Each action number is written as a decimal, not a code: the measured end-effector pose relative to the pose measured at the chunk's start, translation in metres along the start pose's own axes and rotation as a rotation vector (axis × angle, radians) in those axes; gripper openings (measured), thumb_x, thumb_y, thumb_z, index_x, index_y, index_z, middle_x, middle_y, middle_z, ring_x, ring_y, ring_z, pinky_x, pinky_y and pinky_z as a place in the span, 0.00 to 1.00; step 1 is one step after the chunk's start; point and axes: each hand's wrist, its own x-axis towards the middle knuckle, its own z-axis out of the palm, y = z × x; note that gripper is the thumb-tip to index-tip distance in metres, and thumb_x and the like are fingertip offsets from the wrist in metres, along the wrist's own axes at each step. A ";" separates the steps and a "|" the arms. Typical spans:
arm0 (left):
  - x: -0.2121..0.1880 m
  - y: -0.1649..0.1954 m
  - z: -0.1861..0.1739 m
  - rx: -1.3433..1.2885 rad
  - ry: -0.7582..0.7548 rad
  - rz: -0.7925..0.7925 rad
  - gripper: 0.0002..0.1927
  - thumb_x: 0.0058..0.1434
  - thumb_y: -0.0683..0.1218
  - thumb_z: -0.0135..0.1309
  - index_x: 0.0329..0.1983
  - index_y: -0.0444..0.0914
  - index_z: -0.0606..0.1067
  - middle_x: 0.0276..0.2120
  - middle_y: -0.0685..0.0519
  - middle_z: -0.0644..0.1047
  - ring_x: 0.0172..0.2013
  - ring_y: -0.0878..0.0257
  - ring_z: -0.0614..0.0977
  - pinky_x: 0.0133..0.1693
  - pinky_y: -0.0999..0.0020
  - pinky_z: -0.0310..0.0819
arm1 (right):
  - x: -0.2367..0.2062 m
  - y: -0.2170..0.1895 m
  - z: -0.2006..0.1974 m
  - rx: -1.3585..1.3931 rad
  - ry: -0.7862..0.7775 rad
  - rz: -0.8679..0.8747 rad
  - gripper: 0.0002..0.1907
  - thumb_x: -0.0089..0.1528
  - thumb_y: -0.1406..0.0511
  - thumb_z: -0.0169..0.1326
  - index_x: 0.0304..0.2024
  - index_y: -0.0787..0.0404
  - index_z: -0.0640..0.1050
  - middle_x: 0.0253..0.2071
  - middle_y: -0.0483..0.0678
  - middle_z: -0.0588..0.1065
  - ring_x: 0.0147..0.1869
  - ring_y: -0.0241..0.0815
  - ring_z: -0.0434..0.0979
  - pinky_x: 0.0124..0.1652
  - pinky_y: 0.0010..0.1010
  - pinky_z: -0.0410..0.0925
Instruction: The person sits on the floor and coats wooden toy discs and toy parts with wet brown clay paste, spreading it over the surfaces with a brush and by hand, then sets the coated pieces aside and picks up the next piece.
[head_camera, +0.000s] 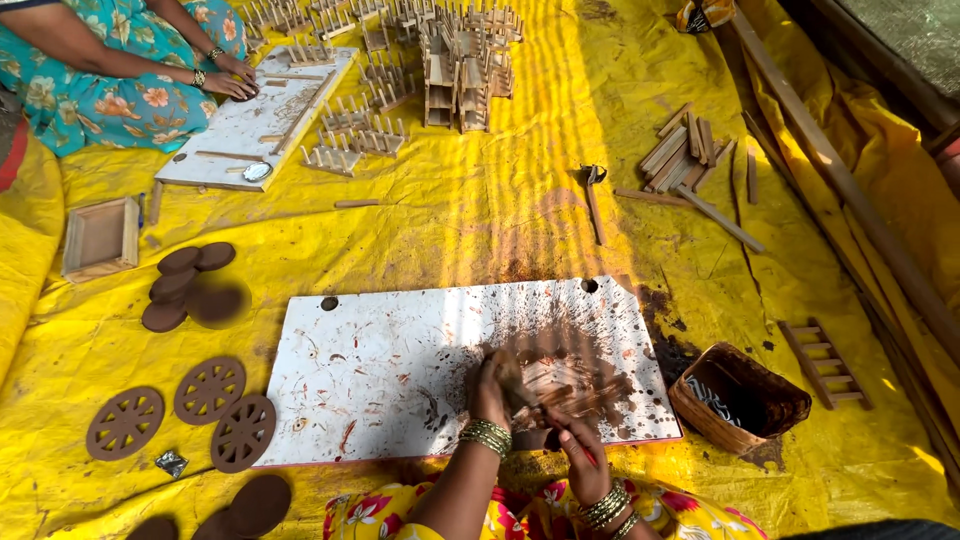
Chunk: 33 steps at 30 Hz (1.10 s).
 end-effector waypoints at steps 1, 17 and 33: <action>0.002 0.003 -0.002 -0.125 0.023 -0.015 0.32 0.64 0.63 0.44 0.68 0.46 0.68 0.68 0.35 0.67 0.67 0.41 0.70 0.66 0.41 0.67 | 0.000 0.000 0.000 -0.010 -0.066 -0.024 0.22 0.68 0.60 0.49 0.60 0.65 0.77 0.38 0.51 0.80 0.41 0.38 0.79 0.46 0.32 0.72; 0.003 -0.007 -0.008 0.137 0.036 0.034 0.37 0.63 0.64 0.51 0.72 0.46 0.64 0.74 0.47 0.59 0.69 0.60 0.61 0.64 0.48 0.58 | 0.001 -0.023 0.013 -0.030 0.131 0.161 0.23 0.69 0.61 0.46 0.63 0.65 0.74 0.48 0.53 0.83 0.39 0.39 0.76 0.41 0.33 0.71; -0.002 0.000 -0.006 0.027 0.046 -0.070 0.29 0.63 0.62 0.46 0.64 0.47 0.68 0.64 0.47 0.69 0.61 0.54 0.73 0.54 0.57 0.74 | -0.002 -0.014 0.011 0.062 0.029 0.043 0.23 0.67 0.61 0.47 0.61 0.66 0.75 0.48 0.53 0.82 0.40 0.39 0.77 0.42 0.33 0.71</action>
